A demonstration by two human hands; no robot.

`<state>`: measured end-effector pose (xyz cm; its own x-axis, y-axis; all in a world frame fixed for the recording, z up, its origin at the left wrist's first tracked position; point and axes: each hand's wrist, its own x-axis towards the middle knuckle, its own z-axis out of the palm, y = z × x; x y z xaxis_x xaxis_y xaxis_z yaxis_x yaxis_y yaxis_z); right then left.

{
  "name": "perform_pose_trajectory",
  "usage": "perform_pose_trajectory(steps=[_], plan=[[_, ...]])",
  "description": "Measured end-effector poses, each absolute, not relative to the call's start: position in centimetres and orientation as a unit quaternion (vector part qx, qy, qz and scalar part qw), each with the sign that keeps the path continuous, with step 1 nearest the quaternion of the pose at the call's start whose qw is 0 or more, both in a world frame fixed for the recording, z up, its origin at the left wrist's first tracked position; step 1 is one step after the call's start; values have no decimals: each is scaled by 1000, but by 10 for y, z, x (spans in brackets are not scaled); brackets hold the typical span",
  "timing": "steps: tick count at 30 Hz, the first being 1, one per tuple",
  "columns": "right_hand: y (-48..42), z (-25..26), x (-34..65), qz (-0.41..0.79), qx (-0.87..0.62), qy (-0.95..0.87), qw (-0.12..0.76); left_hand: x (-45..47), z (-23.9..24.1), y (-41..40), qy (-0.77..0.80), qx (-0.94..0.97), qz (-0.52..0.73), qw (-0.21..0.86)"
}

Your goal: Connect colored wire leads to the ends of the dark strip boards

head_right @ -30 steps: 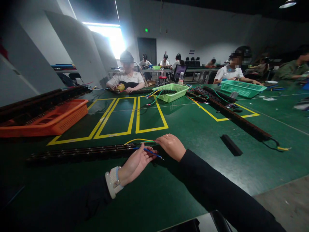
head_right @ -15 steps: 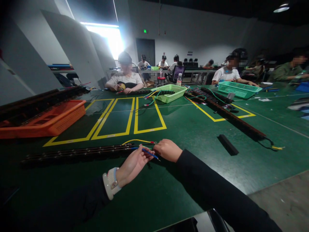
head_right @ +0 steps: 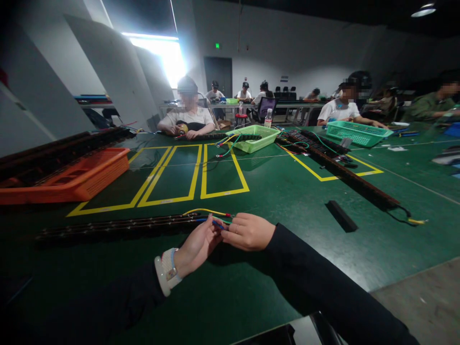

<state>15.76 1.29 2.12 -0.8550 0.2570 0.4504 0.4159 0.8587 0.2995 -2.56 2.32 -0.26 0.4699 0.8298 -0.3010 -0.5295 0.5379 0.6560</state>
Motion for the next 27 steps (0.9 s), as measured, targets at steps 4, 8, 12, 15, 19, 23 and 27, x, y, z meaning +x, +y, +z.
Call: perform_pose_trajectory(steps=[4, 8, 12, 15, 19, 23, 27], plan=[[16, 18, 157, -186, -241, -924, 234, -25, -1, 24, 300, 248, 419, 820], [20, 18, 158, -154, -342, -883, 281, -25, 1, 22, 278, 282, 387, 832], [22, 13, 155, -175, -400, -855, 281, -26, 3, 18, 269, 337, 350, 831], [23, 8, 154, -163, -418, -850, 277, -26, 3, 17, 272, 354, 347, 825], [26, 5, 157, -95, -383, -879, 267, -26, 3, 17, 258, 365, 347, 824], [29, 5, 157, -34, -374, -901, 216, -26, 3, 17, 256, 372, 344, 823], [32, 3, 155, -25, -387, -911, 143, -26, 3, 18, 258, 378, 336, 823]])
